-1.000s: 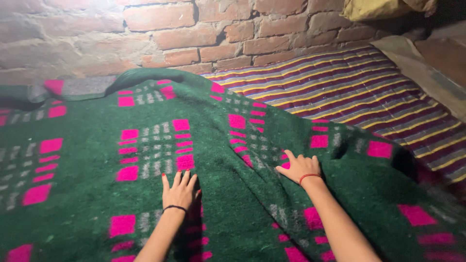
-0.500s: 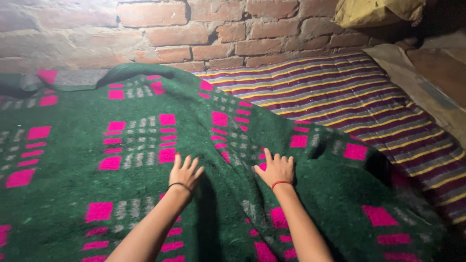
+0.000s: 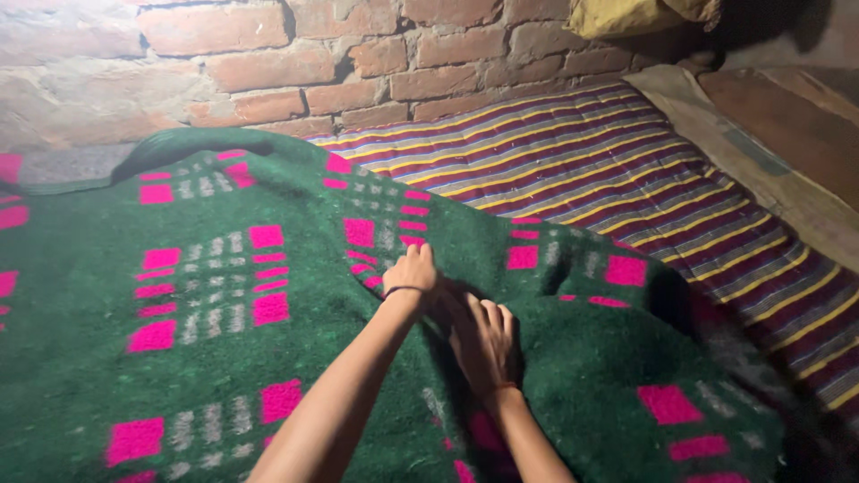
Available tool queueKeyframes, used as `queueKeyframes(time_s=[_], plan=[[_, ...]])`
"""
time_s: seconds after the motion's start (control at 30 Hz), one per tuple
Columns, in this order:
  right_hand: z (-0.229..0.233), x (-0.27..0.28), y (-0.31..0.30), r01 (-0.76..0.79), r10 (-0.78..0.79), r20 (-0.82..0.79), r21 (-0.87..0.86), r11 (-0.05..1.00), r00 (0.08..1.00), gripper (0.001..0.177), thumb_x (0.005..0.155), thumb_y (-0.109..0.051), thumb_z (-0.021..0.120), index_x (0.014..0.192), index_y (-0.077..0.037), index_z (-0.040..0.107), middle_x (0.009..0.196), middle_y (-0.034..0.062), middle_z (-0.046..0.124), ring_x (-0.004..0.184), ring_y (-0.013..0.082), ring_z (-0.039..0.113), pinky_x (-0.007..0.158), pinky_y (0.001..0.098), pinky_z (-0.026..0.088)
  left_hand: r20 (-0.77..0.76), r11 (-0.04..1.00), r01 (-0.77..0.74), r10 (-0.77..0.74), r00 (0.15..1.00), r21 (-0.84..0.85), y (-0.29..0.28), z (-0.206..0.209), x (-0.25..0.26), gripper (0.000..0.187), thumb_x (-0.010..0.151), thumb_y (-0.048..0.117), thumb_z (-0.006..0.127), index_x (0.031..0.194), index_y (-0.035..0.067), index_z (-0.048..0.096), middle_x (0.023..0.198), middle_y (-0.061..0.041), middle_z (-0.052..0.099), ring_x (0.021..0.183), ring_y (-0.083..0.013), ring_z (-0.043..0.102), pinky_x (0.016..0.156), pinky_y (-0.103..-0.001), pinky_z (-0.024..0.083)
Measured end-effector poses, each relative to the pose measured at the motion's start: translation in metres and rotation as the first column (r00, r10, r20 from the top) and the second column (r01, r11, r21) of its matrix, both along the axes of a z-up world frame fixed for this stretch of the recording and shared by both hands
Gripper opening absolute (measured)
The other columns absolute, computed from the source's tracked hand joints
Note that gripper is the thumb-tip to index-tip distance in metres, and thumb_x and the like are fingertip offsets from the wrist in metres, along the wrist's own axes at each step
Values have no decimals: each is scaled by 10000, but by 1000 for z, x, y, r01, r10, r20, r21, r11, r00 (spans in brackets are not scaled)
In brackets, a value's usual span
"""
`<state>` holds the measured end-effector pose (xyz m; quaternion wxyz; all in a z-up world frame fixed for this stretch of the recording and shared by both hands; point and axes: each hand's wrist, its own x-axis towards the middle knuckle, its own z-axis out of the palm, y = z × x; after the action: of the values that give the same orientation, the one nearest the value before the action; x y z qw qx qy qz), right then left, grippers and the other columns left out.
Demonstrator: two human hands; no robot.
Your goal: The person folds a green patterned blanket on a bed. They repeatedly fold the blanket in half, smooth the surface, and adjust the edges to create a compact stack.
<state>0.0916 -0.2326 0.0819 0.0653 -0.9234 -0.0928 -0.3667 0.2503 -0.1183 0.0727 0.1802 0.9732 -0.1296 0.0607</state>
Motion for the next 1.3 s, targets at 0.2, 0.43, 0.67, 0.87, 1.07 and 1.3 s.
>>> queueKeyframes(time_s=[0.2, 0.43, 0.67, 0.87, 1.07, 1.3], plan=[[18, -17, 28, -17, 30, -98, 129, 992, 995, 375, 817, -79, 640, 1182, -149, 691, 1018, 51, 663, 1002, 278, 622, 961, 462, 465, -126, 992, -87, 76, 989, -90, -7, 24, 8, 708, 826, 538, 780, 1339, 163, 466, 1372, -169, 465, 1122, -405, 640, 817, -544, 567], [32, -36, 61, -25, 26, -274, 9, 1000, 961, 386, 834, -105, 614, 1208, -138, 705, 967, 109, 632, 931, 314, 573, 847, 450, 460, 166, 996, 11, -26, 986, 92, 10, 5, 7, 945, 652, 523, 876, 1416, 165, 452, 1334, -115, 508, 1056, -296, 635, 851, -451, 506], [-25, -53, 72, -69, 56, -273, -36, 997, 960, 499, 785, -125, 609, 1273, -194, 691, 1252, 81, 644, 1140, 280, 567, 963, 460, 425, 142, 991, -34, 16, 990, 127, 14, -9, 45, 853, 733, 585, 832, 1386, 159, 487, 1322, -132, 520, 1036, -294, 665, 830, -434, 531], [-70, -44, 68, -24, -3, -288, -89, 996, 958, 504, 718, -176, 664, 1220, -203, 701, 1264, 111, 629, 1117, 339, 550, 926, 508, 413, -334, 998, -56, 55, 941, 5, -4, -23, 51, 964, 829, 842, 614, 1422, 97, 458, 1252, -184, 638, 1112, -360, 686, 898, -473, 551], [-17, -25, 52, -83, 28, -336, -149, 985, 942, 355, 814, -217, 703, 1167, -179, 695, 1275, 64, 628, 1240, 269, 531, 994, 500, 387, -220, 977, 84, -127, 967, -198, -29, -53, 41, 419, 976, 508, 542, 1137, 143, 669, 1078, -190, 739, 997, -419, 718, 842, -552, 563], [104, 42, 0, 13, -83, -310, -221, 975, 947, 430, 828, -365, 685, 1200, -152, 666, 1320, 66, 623, 1286, 216, 513, 1007, 455, 381, -187, 860, 142, -263, 947, -490, 46, -51, 3, 372, 958, 468, 555, 1003, 107, 632, 948, -224, 710, 927, -471, 657, 789, -585, 511]])
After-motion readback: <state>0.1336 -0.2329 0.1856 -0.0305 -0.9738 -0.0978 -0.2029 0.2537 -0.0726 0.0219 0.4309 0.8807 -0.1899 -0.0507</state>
